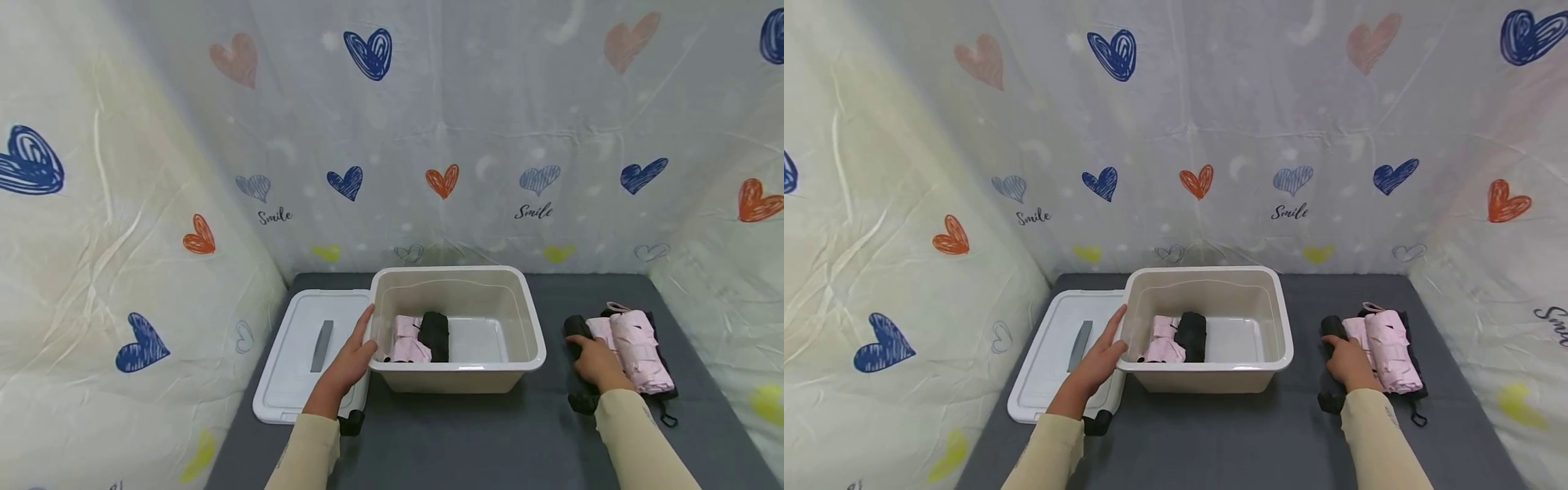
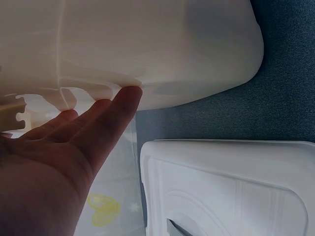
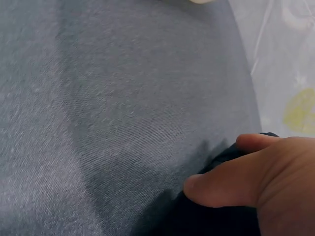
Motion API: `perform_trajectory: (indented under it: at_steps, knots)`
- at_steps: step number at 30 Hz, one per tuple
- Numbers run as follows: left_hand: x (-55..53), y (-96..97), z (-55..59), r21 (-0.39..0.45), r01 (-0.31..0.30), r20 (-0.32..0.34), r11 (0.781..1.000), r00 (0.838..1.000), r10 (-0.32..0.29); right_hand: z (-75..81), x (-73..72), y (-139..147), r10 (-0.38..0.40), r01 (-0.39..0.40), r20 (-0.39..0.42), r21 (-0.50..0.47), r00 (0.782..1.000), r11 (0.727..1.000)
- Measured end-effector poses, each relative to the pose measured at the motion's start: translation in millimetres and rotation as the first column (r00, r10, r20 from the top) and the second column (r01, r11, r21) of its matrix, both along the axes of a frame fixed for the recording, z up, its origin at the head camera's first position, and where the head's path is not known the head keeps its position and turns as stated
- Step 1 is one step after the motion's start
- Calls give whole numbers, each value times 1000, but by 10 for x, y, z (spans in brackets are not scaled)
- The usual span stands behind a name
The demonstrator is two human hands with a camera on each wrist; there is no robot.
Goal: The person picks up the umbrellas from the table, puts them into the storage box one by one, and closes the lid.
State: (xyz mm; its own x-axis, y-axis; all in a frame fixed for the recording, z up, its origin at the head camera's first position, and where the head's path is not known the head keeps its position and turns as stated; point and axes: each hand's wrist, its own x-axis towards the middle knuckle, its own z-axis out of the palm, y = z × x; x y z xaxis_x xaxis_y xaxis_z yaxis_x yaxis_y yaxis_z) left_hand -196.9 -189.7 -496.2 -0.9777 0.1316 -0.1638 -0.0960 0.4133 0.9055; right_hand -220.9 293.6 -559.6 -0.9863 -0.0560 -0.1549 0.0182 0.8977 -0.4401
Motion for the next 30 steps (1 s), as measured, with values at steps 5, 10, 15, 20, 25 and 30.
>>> perform_trajectory:
  at_steps: [5,10,15,20,25,30]
  knots:
    - [11,9,-8,-6,4,-9,1000,1000,-4,-44,25,14,-1,1,-21,8,1000,1000]
    - [11,4,-15,0,3,14,1000,1000,-3,-60,48,46,34,-34,-89,0,995,999]
    - [11,21,75,0,4,23,1000,1000,-4,-29,46,44,51,-55,-78,-43,996,998]
    - [94,72,310,-12,14,41,1000,999,-14,46,37,8,37,-40,-47,-75,998,996]
    - [153,101,423,-19,24,37,1000,999,-23,136,39,-16,21,-25,-29,-113,999,993]
    - [140,85,378,-1,50,26,999,998,-50,262,75,-37,1,-4,-23,-139,1000,990]
